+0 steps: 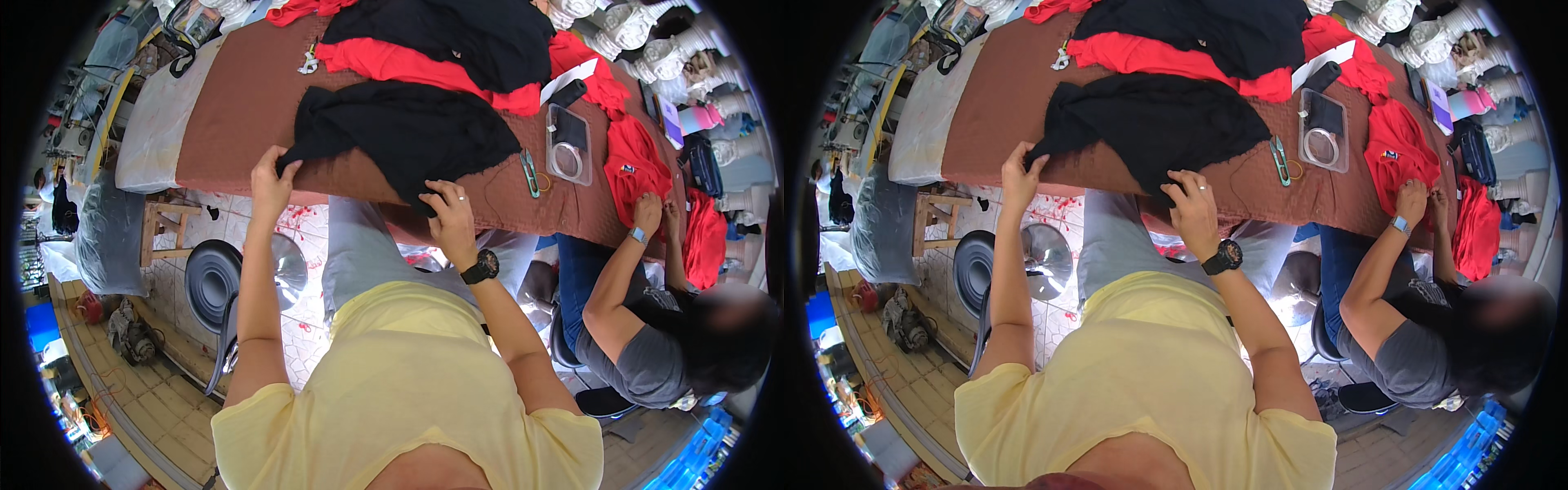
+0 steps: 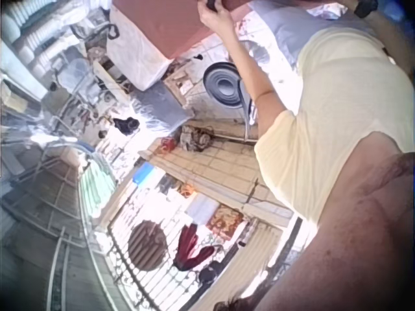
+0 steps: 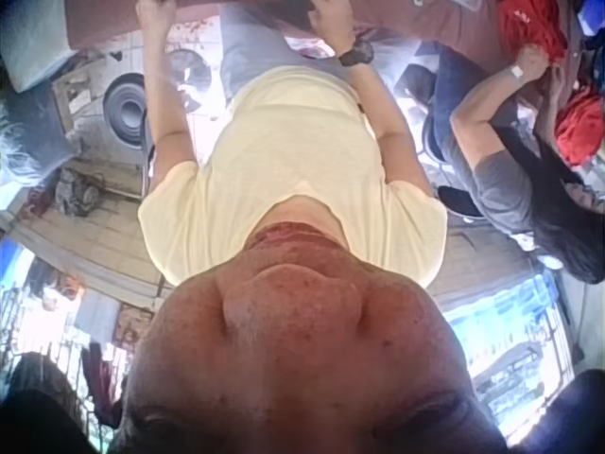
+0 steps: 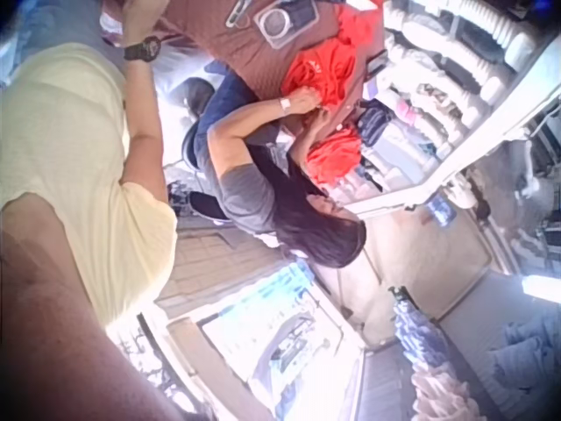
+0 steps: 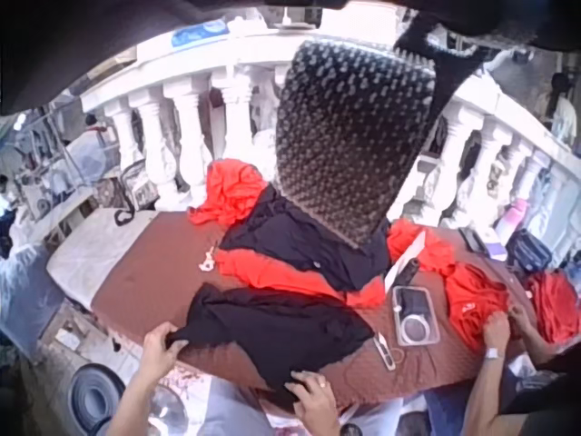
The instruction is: The person handles black and red garments on a table, smoothing out the cloth, placing a white tag on a black shirt, and using a small tool to attach it.
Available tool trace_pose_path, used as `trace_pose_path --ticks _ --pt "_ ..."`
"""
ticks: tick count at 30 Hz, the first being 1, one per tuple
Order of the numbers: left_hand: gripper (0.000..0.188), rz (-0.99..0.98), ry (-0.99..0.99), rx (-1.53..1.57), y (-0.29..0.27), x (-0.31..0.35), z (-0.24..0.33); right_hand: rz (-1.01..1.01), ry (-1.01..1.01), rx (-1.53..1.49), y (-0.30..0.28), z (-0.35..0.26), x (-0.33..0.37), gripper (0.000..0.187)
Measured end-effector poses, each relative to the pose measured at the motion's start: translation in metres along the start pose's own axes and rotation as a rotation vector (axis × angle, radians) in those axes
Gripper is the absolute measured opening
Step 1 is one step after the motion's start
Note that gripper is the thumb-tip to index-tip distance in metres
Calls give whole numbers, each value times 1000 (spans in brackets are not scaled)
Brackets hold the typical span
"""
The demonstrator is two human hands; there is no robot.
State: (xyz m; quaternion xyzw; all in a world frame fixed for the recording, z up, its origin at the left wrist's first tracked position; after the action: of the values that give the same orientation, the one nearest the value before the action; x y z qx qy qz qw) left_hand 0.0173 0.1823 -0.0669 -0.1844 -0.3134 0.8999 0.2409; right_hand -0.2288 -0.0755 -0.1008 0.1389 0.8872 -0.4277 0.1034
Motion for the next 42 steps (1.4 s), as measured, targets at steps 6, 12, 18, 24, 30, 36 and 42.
trace_pose_path --ticks 6,12,18,24,30,36,42 --pt "14 171 144 -87 -35 -4 -6 310 121 -411 -73 -11 -18 15" --pt "13 388 309 242 -107 -17 53 715 -42 -490 -215 -23 -48 20" --pt "18 440 387 36 -155 -71 108 677 -142 -409 -273 -7 -109 22" --pt "22 302 339 -6 -155 -156 79 551 33 -367 -277 86 -168 24" --pt "21 294 342 250 -163 -128 83 593 -46 -554 -293 53 -131 26" --pt "21 9 204 178 -121 -29 44 327 241 -474 -234 39 -30 24" --pt "24 -379 50 31 -72 45 -46 9 396 -410 -155 81 51 13"
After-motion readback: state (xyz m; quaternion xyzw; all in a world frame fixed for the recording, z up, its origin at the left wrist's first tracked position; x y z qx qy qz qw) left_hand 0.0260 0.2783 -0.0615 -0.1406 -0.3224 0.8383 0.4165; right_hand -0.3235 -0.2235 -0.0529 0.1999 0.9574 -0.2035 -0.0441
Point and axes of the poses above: each hand's wrist, its own x-axis away from the middle knuckle, its own y-axis out of the palm, z = x × y, the point moved 1 cm from there along -x, towards the middle knuckle, and after that the axes turned 11 degrees about -z, right-handed, at the moved point
